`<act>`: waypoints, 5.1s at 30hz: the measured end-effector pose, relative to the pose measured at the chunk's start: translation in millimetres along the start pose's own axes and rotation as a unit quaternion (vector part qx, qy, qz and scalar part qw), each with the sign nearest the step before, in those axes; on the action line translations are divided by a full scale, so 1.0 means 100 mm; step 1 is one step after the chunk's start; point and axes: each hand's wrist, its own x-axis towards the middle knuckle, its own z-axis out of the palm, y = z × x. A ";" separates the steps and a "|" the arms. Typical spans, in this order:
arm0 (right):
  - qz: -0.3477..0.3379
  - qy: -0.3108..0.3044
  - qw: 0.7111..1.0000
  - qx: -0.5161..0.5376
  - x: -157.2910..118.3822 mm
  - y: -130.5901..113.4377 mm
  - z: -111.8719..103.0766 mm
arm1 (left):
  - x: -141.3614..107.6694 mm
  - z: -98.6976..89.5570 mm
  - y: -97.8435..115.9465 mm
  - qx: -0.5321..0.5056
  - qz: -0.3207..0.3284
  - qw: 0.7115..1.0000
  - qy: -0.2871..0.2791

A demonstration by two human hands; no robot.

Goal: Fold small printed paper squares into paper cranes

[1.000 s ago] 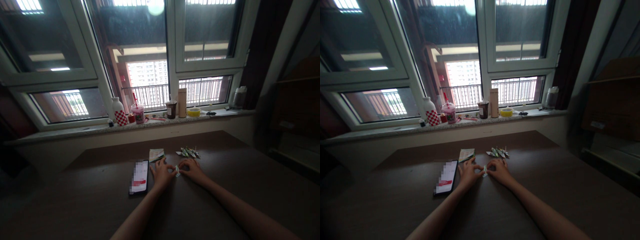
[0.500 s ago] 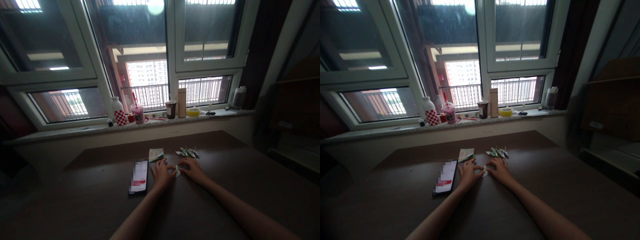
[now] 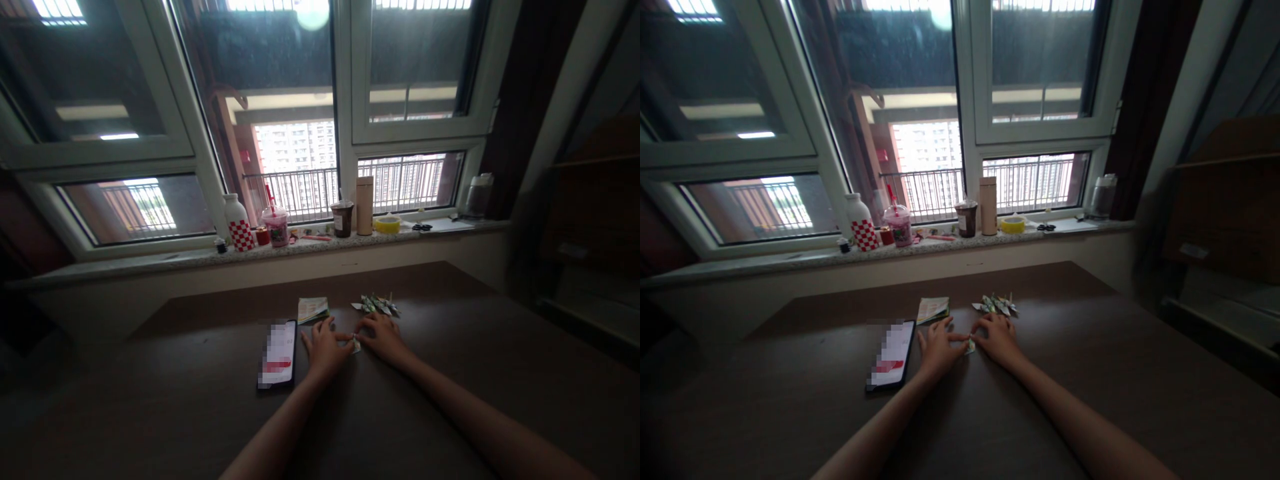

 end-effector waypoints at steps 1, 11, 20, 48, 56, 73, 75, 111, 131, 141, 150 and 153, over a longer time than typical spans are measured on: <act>0.001 0.000 1.000 -0.001 0.00 0.00 0.00 | 0.00 0.00 0.00 0.000 0.000 1.000 0.002; 0.017 -0.002 1.000 -0.014 0.01 -0.02 0.03 | 0.00 -0.01 0.03 0.005 -0.005 1.000 -0.006; -0.043 0.008 0.997 0.069 0.02 0.19 0.01 | -0.02 -0.03 0.03 0.008 -0.007 1.000 -0.006; -0.059 -0.015 0.998 -0.012 0.01 0.19 -0.08 | -0.01 -0.02 0.01 0.016 0.002 1.000 -0.019; -0.072 0.003 0.996 0.044 0.04 0.30 -0.06 | -0.03 -0.02 0.01 0.014 0.002 1.000 -0.010; -0.034 0.012 0.999 -0.017 0.04 0.08 -0.04 | -0.01 0.00 -0.01 0.013 0.008 1.000 -0.011; -0.039 0.007 0.999 -0.019 0.04 0.08 -0.05 | -0.02 0.00 -0.01 0.011 0.007 1.000 -0.010; -0.129 -0.021 0.987 0.095 -0.02 0.31 -0.03 | -0.02 0.00 -0.01 0.010 0.004 1.000 -0.011; -0.065 0.016 0.998 0.012 0.00 0.19 -0.04 | -0.03 0.00 0.00 0.022 -0.002 1.000 -0.018; -0.059 0.024 0.998 -0.008 0.03 0.11 -0.03 | -0.04 -0.02 0.02 0.033 -0.005 0.999 -0.022; -0.072 0.001 0.997 -0.001 0.01 0.15 -0.05 | -0.04 0.01 -0.01 0.030 0.004 0.999 -0.017; -0.089 -0.009 0.996 0.010 -0.01 0.19 -0.05 | -0.04 0.01 -0.01 0.030 0.002 0.999 -0.017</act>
